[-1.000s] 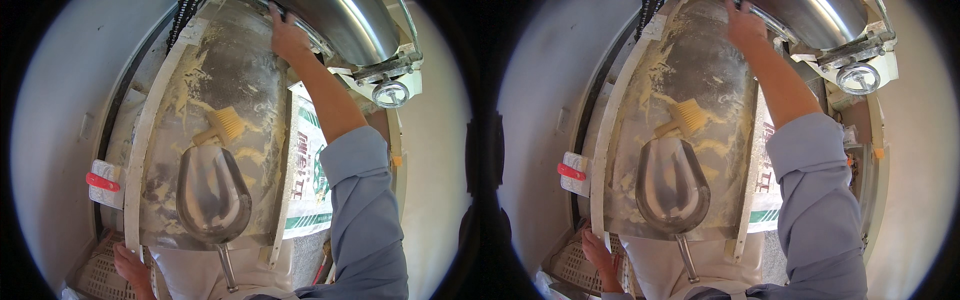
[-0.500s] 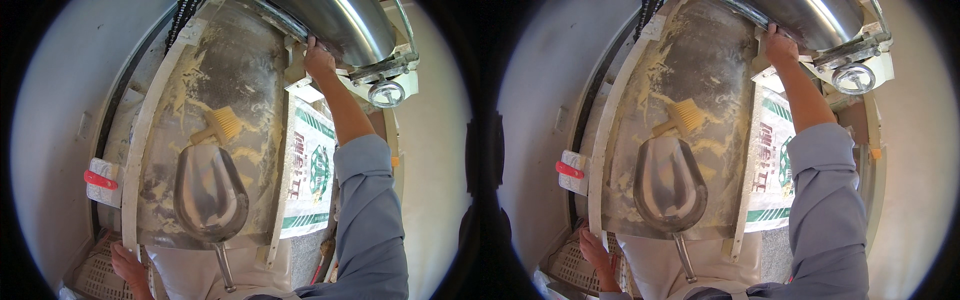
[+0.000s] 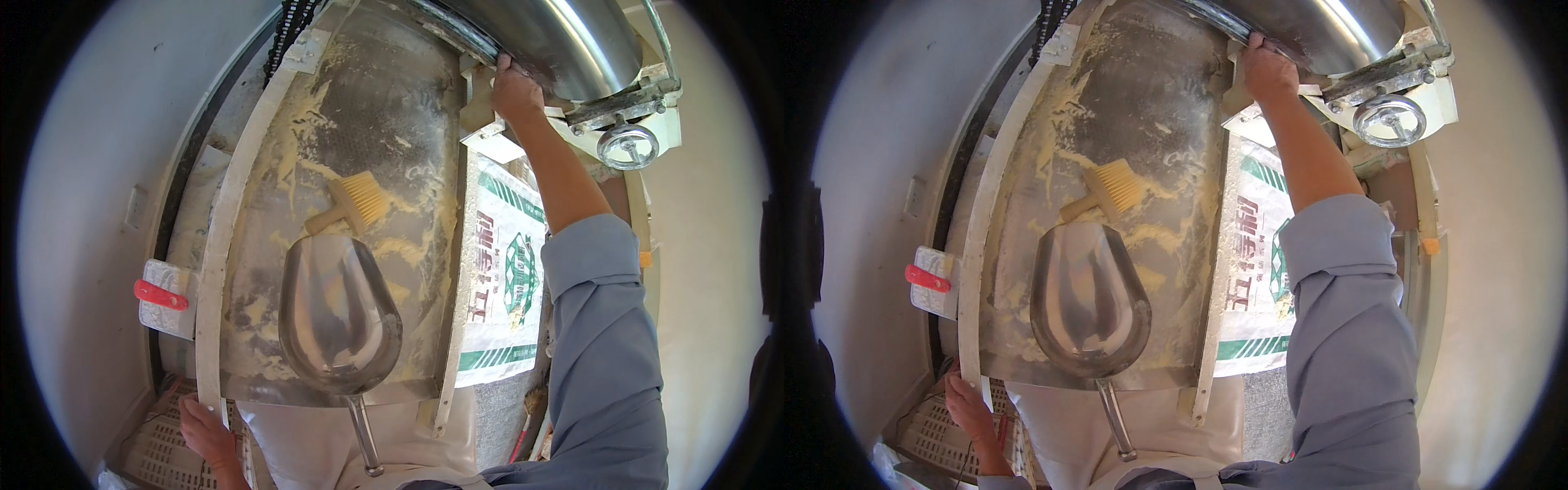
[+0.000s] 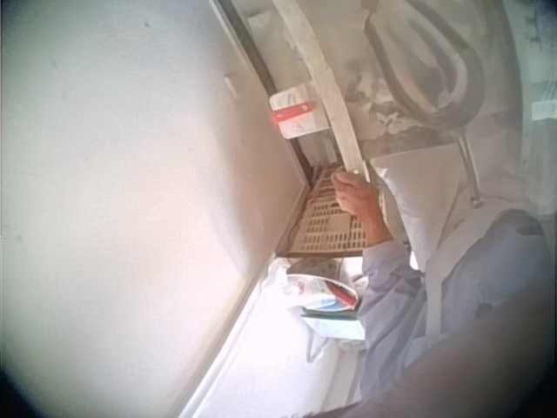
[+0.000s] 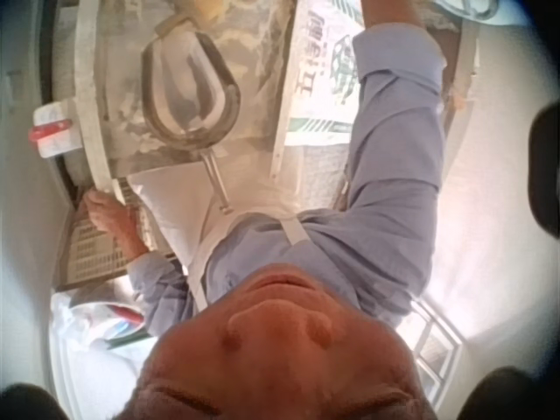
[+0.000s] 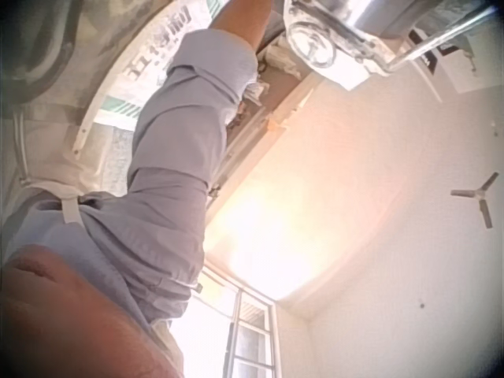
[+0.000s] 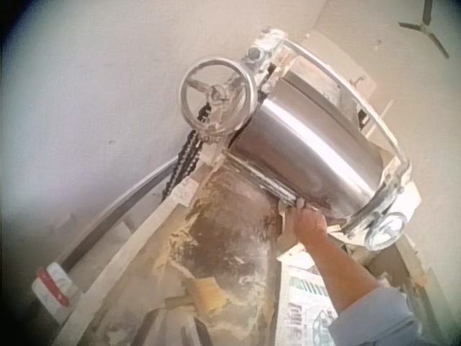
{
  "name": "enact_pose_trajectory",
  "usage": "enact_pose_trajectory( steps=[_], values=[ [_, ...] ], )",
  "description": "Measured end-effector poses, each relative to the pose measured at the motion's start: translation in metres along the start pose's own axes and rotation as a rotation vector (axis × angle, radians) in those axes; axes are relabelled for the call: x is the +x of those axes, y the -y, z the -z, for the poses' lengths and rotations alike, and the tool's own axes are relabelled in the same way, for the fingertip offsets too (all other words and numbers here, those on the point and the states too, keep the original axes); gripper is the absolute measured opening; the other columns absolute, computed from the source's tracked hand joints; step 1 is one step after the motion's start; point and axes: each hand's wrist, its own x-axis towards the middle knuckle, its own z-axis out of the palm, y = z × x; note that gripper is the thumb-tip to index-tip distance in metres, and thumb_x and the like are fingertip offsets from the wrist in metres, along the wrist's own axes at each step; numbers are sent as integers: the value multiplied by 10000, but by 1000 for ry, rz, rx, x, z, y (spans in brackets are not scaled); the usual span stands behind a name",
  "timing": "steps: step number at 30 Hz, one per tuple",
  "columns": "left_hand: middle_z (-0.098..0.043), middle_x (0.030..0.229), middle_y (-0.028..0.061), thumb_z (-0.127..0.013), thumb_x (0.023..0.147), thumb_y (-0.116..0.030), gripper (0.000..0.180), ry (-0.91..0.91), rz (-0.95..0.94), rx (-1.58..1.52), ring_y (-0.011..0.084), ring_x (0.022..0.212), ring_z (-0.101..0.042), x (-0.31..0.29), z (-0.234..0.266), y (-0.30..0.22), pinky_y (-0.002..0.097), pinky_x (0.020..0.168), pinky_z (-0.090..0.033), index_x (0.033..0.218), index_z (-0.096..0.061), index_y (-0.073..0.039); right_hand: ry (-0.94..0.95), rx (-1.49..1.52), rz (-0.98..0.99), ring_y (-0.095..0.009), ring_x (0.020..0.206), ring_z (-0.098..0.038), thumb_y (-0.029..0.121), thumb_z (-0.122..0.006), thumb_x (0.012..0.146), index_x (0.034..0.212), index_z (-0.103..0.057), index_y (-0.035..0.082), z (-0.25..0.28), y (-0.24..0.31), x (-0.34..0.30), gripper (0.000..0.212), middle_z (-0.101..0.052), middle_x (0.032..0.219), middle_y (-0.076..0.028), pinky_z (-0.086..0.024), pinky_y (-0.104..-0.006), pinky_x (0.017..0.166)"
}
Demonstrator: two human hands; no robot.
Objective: The person cleans a dough sheeter by brushing flour and debris from the machine's surfaces and rollers into a nearby bag. They move a small stool, use a brush to sweep the hopper and roller area, and repeatedly wipe the surfaces while holding the bag open to collect the residue.
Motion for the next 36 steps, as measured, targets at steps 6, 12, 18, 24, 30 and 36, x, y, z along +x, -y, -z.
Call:
enact_pose_trajectory(
  steps=[6, 12, 18, 24, 30, 36],
  values=[
    [-613, 779, 186, -322, 957, -282, 365, 12, 2, 24, 405, 725, -585, 1, 1, 1, 480, 616, -412, 871, -584, -42, 4, 57, -87, -359, 1000, -624, 138, -467, 869, 1270, -336, 12, 8, 14, -5, 440, -507, 1245, -236, -517, -438, 813],
    [-621, 794, 185, -316, 959, -283, 365, 19, 5, -1, 408, 735, -592, 0, 0, 2, 482, 624, -419, 887, -581, -43, -64, 146, -30, -372, 998, -621, 243, -368, 912, 1318, -349, -34, 25, 25, -34, 491, -551, 1203, -235, -502, -460, 814],
    [-619, 792, 188, -315, 960, -283, 367, 20, 8, -3, 411, 727, -590, 0, 1, 1, 483, 621, -419, 883, -576, -37, 136, 151, -64, -392, 988, -613, 309, -459, 837, 1396, -288, 29, 6, -12, -8, 648, -609, 1102, -248, -482, -459, 862],
    [-609, 779, 194, -311, 953, -278, 365, 26, 21, -6, 416, 719, -580, 0, 1, -1, 487, 622, -417, 873, -571, -34, 12, 257, -153, -389, 1112, -551, 304, -469, 847, 1210, -455, 50, -16, -16, -5, 444, -604, 1122, -241, -441, -451, 936],
    [-601, 779, 188, -312, 944, -271, 360, 29, 36, -7, 410, 723, -573, 0, 1, 2, 484, 634, -416, 863, -571, -34, 109, 833, -412, -308, 616, -663, 236, -595, 758, 1196, -378, -87, -17, -16, -8, 586, -643, 892, -230, -553, -338, 471],
    [-589, 763, 180, -316, 948, -277, 361, 9, 21, 2, 403, 715, -564, 0, -2, 4, 476, 623, -407, 849, -559, -28, 233, 944, -551, -290, 580, -664, 227, -603, 761, 1301, -223, -46, -14, -12, -13, 715, -645, 760, -209, -571, -367, 496]
  ],
)
